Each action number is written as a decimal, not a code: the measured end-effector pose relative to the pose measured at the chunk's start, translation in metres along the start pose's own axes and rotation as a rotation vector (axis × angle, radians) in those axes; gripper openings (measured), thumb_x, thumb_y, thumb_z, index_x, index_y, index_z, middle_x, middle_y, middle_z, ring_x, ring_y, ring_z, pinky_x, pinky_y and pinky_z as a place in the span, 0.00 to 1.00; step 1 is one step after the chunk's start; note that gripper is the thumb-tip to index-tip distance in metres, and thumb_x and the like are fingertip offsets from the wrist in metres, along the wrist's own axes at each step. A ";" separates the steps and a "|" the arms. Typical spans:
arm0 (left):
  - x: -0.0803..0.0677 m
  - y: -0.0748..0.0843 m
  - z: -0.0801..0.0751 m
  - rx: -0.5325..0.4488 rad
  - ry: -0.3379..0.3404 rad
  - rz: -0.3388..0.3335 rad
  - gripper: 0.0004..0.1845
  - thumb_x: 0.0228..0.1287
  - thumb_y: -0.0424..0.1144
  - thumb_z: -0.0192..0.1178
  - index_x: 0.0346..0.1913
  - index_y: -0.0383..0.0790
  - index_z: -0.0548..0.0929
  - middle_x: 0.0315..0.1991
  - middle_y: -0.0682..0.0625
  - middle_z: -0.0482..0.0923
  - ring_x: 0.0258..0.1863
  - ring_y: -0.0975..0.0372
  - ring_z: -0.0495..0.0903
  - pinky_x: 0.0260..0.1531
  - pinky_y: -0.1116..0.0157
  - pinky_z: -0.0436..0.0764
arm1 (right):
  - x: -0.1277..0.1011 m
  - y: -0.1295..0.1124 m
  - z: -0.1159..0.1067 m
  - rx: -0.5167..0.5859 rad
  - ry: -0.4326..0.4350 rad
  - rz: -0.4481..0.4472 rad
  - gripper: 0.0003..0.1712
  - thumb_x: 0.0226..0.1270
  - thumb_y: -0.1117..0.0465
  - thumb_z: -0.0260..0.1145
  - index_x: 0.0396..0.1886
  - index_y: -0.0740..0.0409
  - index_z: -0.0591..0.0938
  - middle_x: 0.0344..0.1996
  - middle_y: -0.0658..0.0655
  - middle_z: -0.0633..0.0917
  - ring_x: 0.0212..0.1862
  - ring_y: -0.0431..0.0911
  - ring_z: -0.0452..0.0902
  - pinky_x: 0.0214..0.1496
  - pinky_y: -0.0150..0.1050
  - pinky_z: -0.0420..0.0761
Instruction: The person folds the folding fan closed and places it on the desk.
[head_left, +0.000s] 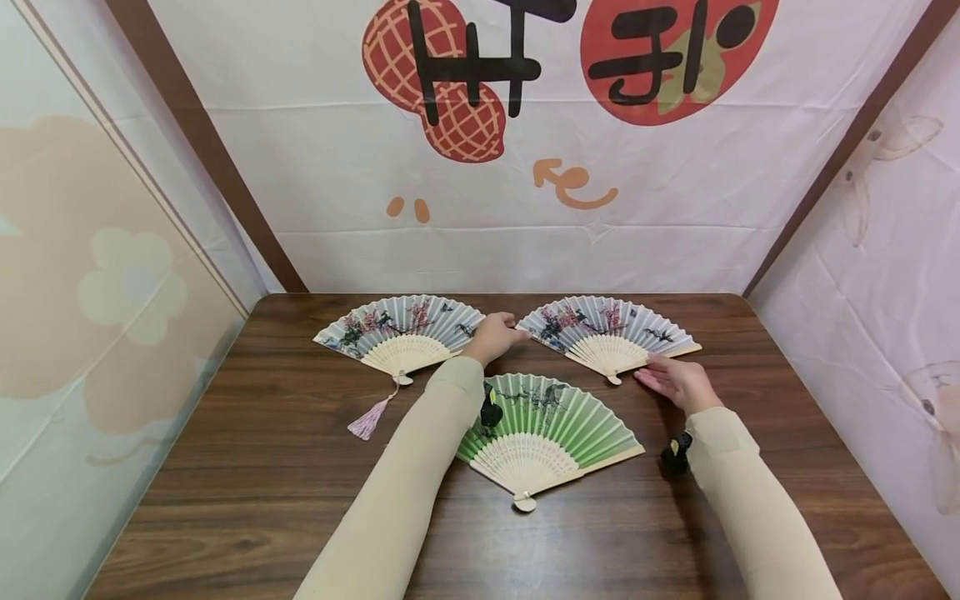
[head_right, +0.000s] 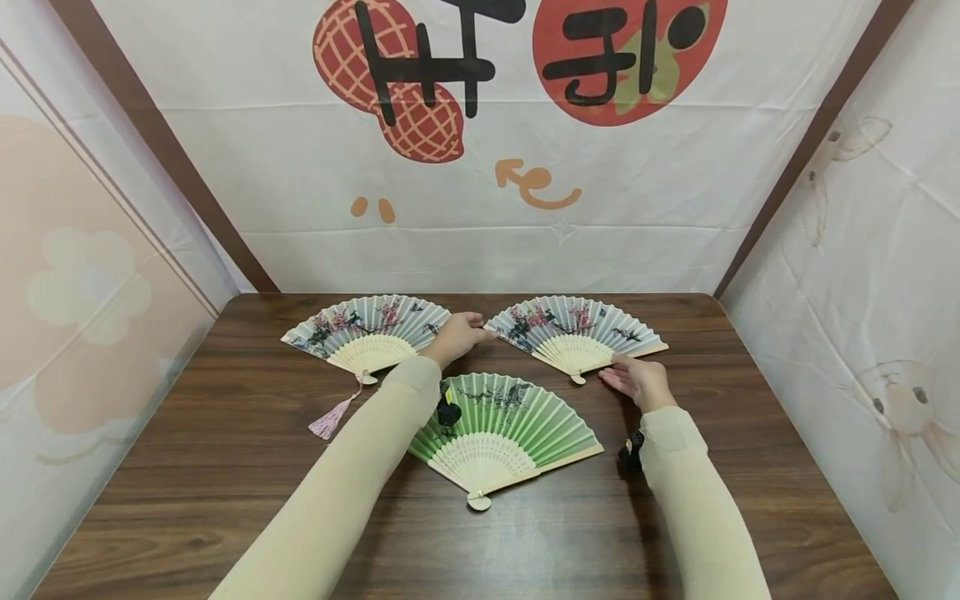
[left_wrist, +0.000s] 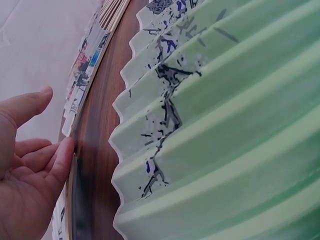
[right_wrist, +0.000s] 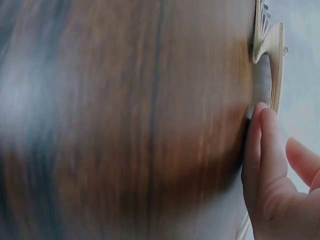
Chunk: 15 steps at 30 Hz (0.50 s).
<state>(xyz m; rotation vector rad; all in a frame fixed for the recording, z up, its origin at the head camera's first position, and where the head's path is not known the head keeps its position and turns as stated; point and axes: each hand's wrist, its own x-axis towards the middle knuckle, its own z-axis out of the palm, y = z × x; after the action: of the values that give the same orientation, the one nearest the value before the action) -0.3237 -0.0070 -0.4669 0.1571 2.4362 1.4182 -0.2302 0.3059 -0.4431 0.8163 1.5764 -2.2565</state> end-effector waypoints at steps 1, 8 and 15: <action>0.000 0.000 0.000 -0.001 0.000 -0.001 0.34 0.69 0.41 0.63 0.73 0.31 0.64 0.70 0.37 0.69 0.70 0.48 0.69 0.69 0.52 0.75 | 0.001 0.000 0.001 0.018 0.000 0.008 0.08 0.74 0.69 0.56 0.32 0.62 0.78 0.22 0.57 0.86 0.29 0.45 0.87 0.48 0.36 0.89; 0.000 0.001 0.000 -0.014 -0.015 -0.017 0.34 0.70 0.41 0.62 0.74 0.32 0.63 0.72 0.38 0.67 0.70 0.48 0.68 0.70 0.51 0.74 | 0.008 0.004 0.006 0.134 0.058 0.058 0.13 0.71 0.73 0.57 0.25 0.62 0.79 0.19 0.57 0.85 0.26 0.45 0.86 0.45 0.34 0.89; -0.001 0.001 0.002 0.008 0.006 0.001 0.32 0.70 0.41 0.62 0.72 0.32 0.66 0.69 0.37 0.70 0.69 0.48 0.71 0.67 0.52 0.76 | 0.015 0.008 0.007 0.213 0.115 0.064 0.11 0.70 0.75 0.57 0.27 0.62 0.77 0.18 0.56 0.83 0.23 0.44 0.85 0.41 0.32 0.90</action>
<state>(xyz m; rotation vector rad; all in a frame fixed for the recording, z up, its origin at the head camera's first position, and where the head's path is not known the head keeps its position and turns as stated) -0.3224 -0.0048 -0.4671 0.1555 2.4472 1.4121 -0.2400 0.2975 -0.4564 1.0541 1.3493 -2.3974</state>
